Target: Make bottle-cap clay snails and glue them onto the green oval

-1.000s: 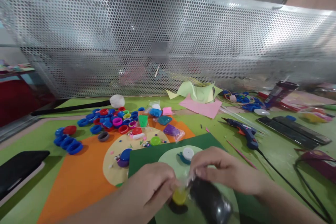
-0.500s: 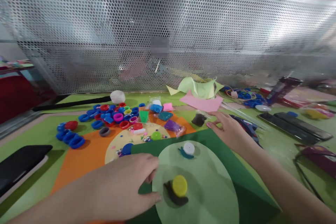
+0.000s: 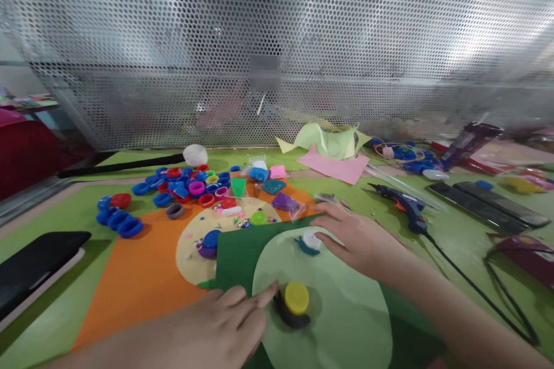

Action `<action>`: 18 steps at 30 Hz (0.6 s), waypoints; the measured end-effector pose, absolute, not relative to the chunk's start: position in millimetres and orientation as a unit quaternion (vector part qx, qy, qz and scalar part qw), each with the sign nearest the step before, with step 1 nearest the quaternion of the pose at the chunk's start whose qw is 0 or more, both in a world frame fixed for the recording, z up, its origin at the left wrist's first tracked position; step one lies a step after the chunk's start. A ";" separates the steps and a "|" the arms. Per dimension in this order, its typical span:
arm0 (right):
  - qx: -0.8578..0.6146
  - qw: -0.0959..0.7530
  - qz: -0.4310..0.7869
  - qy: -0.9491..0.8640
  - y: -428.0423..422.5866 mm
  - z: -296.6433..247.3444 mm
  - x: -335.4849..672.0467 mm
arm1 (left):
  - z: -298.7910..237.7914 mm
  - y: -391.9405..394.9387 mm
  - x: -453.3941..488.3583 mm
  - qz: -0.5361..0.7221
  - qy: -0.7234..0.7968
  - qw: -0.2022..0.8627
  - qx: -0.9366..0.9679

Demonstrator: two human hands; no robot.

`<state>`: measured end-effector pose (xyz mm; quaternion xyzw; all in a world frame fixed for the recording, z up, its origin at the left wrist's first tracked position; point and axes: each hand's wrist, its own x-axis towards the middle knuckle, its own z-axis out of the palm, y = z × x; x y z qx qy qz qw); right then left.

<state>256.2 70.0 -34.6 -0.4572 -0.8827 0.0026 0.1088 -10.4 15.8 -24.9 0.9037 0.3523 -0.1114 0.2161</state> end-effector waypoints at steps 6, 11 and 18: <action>-0.456 0.079 -0.008 -0.887 70.8 -35.3 253.7 | -14.0 19.4 -9.0 -0.171 0.336 0.222 0.899; -0.452 0.067 -0.014 -0.889 70.7 -35.4 252.1 | -23.1 17.3 -14.2 -0.145 0.325 0.229 0.906; -0.450 0.058 -0.021 -0.891 71.8 -35.5 251.2 | -22.7 18.3 -10.3 -0.158 0.333 0.213 0.905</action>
